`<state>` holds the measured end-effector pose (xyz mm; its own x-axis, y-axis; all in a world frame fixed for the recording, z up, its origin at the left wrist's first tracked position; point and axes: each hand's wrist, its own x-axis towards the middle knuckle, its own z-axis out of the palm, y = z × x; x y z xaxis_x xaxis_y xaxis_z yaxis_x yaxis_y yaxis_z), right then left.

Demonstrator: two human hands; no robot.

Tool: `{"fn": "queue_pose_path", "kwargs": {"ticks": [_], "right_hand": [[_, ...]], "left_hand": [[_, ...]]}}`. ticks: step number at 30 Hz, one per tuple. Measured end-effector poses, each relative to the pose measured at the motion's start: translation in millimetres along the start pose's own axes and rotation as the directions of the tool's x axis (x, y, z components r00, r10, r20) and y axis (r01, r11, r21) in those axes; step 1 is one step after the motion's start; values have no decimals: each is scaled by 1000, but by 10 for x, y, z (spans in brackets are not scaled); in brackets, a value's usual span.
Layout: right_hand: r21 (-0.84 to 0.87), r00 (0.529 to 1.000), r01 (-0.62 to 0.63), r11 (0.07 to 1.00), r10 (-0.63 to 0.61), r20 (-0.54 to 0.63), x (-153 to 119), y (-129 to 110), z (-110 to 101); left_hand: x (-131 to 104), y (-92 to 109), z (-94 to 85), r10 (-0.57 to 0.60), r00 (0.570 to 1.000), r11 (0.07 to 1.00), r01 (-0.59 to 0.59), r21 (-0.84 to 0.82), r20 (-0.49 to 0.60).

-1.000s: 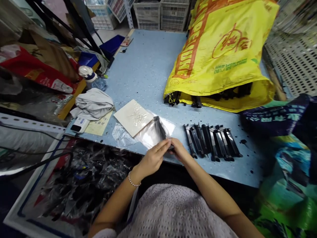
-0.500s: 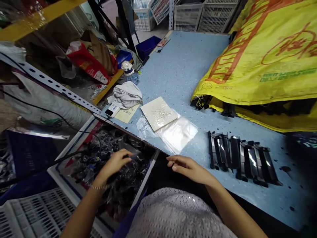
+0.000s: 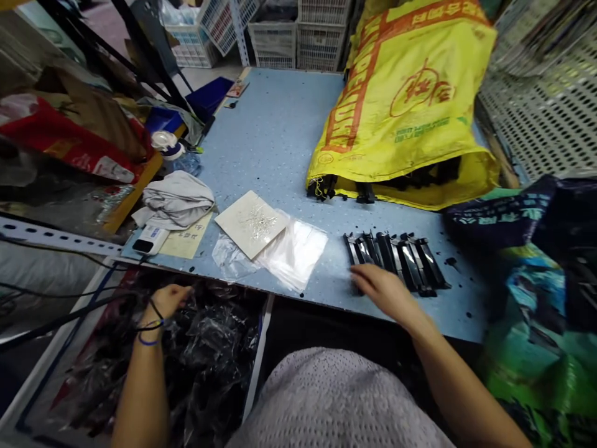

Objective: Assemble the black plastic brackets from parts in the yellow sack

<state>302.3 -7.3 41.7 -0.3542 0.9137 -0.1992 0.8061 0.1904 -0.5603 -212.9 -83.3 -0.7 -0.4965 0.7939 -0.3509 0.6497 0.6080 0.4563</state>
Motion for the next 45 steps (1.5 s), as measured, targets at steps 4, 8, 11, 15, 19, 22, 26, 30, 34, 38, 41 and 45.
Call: {"fn": "queue_pose_path", "kwargs": {"ticks": [4, 8, 11, 15, 19, 22, 26, 30, 34, 38, 41, 45], "right_hand": [[-558, 972, -237, 795, 192, -139, 48, 182, -93], [-648, 981, -196, 736, 137, -140, 139, 92, 77], [-600, 982, -190, 777, 149, -117, 153, 140, 112], [-147, 988, -136, 980, 123, -92, 184, 278, 34], [769, 995, -68, 636, -12, 98, 452, 36, 143], [947, 964, -210, 243, -112, 243, 773, -252, 322], [963, 959, -263, 62, -95, 268, 998, -307, 423], [963, 963, -266, 48, -31, 268, 920, -177, 403], [958, 964, -263, 116, -15, 266, 829, -157, 390], [943, 964, -262, 204, 2, 267, 809, -111, 384], [922, 958, -262, 285, -42, 285, 764, -36, 377], [918, 963, -251, 307, -20, 270, 583, 8, 360]], "left_hand": [[-499, 961, 786, 351, 925, 926, -319, -203, 145], [-652, 1910, 1426, 580, 785, 762, -617, -198, -216], [-459, 2209, 1590, 533, 808, 743, -589, -318, -252], [-237, 2218, 1525, 415, 899, 658, -401, -637, -138], [-259, 2274, 1501, 408, 907, 654, -369, -661, -103], [-277, 2330, 1491, 489, 869, 672, -427, -605, -70], [-184, 2215, 1338, 523, 849, 523, -381, -763, -66], [-147, 2092, 1224, 587, 761, 549, -624, -556, -276], [-176, 2133, 1243, 782, 613, 581, -783, -221, -113], [-150, 2158, 1206, 757, 648, 632, -694, -344, 85], [-145, 2145, 1171, 724, 689, 650, -668, -363, 30], [-223, 2145, 1200, 732, 679, 627, -704, -333, -54]]}}
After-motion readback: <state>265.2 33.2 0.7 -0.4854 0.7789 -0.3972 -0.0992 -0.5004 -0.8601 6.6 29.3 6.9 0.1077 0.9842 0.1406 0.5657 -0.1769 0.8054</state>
